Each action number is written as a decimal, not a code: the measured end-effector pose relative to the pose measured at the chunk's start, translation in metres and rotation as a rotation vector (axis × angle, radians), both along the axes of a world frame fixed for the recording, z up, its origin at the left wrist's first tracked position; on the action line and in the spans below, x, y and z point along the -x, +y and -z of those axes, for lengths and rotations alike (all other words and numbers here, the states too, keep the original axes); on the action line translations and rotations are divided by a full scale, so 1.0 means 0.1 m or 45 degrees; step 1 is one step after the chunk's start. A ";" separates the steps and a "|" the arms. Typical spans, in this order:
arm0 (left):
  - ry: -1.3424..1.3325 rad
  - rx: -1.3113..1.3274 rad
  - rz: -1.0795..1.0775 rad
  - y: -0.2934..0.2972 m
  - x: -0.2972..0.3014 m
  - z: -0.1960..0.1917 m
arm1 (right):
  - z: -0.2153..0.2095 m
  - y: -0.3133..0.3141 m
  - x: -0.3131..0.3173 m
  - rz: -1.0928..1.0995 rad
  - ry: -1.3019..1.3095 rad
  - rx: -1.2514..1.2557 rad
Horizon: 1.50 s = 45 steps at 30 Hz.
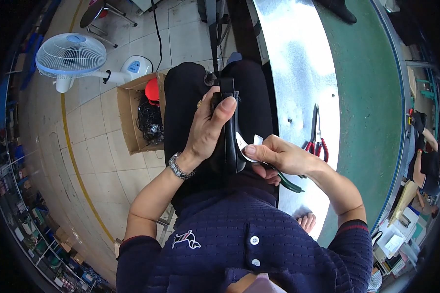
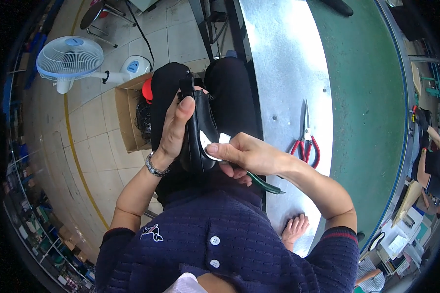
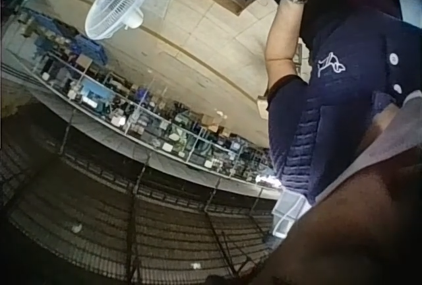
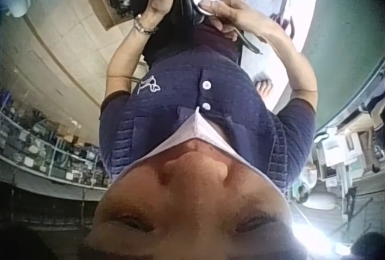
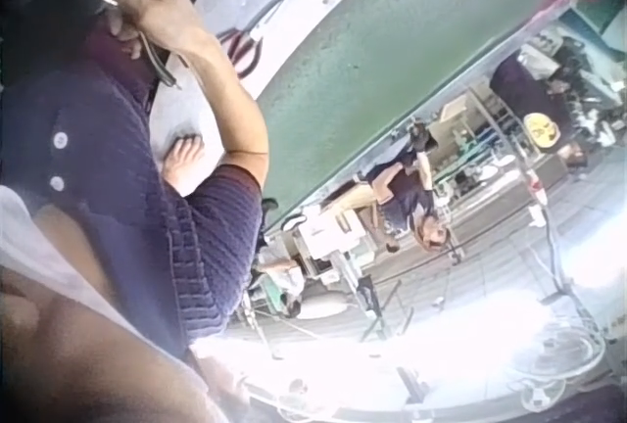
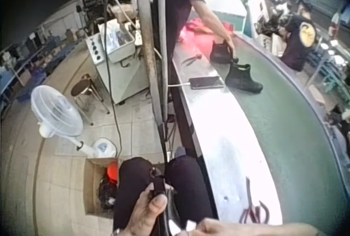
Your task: Trim and inspect the sole of a black boot using pliers, scissors, and other hand tools at a factory workbench.
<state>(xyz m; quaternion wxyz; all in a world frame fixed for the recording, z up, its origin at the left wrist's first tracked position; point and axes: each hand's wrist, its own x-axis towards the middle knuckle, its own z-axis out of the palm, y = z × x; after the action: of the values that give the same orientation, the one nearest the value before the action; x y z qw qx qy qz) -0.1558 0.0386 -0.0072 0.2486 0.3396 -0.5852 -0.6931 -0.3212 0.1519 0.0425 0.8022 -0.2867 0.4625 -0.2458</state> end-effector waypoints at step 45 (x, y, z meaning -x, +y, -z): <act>-0.013 0.270 0.714 0.07 -0.46 0.49 | 0.95 0.52 0.35 -0.040 2.139 0.618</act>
<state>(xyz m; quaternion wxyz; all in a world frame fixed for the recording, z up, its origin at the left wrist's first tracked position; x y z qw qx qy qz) -0.1095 0.0454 -0.0563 0.0785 0.1403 -0.7266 -0.6680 -0.3560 0.2038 -0.0524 0.1161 -0.5421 0.8316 -0.0338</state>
